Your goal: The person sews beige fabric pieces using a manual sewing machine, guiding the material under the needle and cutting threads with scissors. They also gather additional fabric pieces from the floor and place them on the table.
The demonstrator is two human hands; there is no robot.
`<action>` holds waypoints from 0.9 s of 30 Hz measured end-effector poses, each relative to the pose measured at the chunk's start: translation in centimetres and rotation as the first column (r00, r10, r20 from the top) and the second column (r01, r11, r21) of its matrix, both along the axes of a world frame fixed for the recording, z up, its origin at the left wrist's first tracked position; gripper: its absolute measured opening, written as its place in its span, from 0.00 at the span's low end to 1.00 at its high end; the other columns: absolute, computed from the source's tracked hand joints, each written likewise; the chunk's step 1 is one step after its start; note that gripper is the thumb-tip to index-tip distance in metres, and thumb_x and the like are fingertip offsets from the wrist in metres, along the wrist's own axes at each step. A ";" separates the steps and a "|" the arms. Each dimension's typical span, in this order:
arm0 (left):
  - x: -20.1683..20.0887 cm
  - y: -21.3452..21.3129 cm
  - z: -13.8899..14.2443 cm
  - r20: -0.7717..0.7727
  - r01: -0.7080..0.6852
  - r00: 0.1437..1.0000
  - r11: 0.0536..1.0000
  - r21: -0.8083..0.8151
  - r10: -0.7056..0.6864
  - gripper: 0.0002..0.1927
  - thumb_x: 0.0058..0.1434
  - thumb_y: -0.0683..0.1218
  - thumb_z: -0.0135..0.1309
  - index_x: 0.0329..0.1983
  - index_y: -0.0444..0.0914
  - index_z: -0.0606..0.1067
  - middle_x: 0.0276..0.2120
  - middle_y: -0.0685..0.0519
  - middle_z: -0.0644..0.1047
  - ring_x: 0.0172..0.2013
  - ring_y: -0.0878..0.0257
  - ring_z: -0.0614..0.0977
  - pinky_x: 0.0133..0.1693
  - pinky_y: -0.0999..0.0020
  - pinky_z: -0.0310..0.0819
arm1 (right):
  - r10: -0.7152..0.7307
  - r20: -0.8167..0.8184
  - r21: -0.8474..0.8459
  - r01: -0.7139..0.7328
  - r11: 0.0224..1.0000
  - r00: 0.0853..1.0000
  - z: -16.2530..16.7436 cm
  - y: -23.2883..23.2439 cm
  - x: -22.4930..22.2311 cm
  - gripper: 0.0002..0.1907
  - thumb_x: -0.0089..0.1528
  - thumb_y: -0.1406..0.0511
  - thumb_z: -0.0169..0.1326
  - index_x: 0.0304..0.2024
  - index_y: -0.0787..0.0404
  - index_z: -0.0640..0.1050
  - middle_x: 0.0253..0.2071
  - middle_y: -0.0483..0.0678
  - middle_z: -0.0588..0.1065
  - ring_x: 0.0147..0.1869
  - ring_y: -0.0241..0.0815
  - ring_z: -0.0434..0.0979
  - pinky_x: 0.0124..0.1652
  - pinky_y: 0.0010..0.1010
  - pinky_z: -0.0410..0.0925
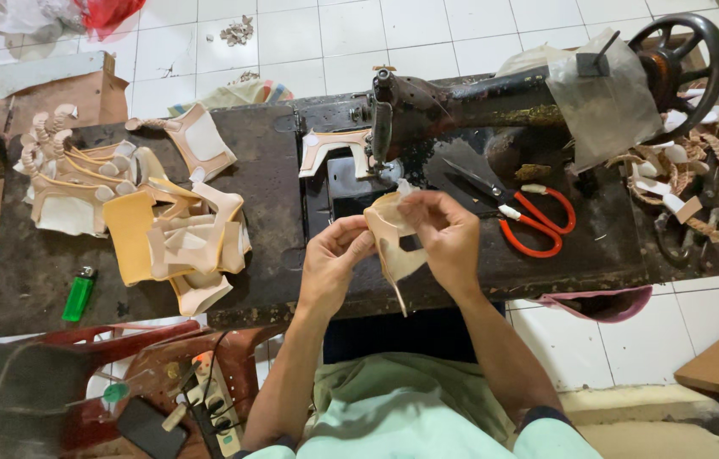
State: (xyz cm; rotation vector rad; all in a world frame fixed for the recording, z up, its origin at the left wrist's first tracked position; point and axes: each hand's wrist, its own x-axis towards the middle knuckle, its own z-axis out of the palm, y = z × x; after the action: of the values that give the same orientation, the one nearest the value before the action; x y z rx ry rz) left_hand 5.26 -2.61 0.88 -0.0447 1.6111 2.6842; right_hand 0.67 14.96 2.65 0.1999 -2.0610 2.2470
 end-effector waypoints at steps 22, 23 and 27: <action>1.0 0.5 1.4 -0.102 -0.261 0.965 0.940 -0.221 0.243 0.15 0.63 0.40 0.64 0.49 0.26 0.79 0.42 0.46 0.83 0.43 0.64 0.84 0.47 0.70 0.81 | 0.199 -0.148 0.278 -0.152 0.949 0.969 0.7 -0.7 1.0 0.11 0.58 0.69 0.68 0.42 0.65 0.84 0.43 0.49 0.78 0.41 0.35 0.81 0.35 0.27 0.77; 0.9 0.4 1.2 -0.057 -0.247 0.969 0.948 -0.202 0.240 0.14 0.63 0.40 0.64 0.49 0.26 0.80 0.42 0.46 0.84 0.41 0.64 0.85 0.46 0.69 0.81 | 0.242 -0.212 0.273 -0.181 0.945 0.947 0.5 -0.5 0.7 0.11 0.59 0.69 0.67 0.43 0.66 0.83 0.45 0.49 0.78 0.45 0.36 0.81 0.40 0.27 0.75; 0.6 0.4 1.0 -0.021 -0.209 0.978 0.968 -0.137 0.208 0.15 0.63 0.42 0.61 0.51 0.28 0.79 0.42 0.47 0.84 0.41 0.65 0.86 0.47 0.69 0.83 | 0.351 -0.167 0.137 -0.331 0.934 0.921 -0.3 0.3 -0.5 0.08 0.61 0.71 0.66 0.41 0.68 0.81 0.49 0.46 0.77 0.49 0.33 0.79 0.50 0.24 0.73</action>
State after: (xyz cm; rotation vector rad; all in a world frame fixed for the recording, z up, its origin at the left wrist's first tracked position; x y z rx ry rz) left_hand 5.87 -2.22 1.85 -0.2189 1.8934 2.7145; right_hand 0.20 15.22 2.38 0.8085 -2.1814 2.1861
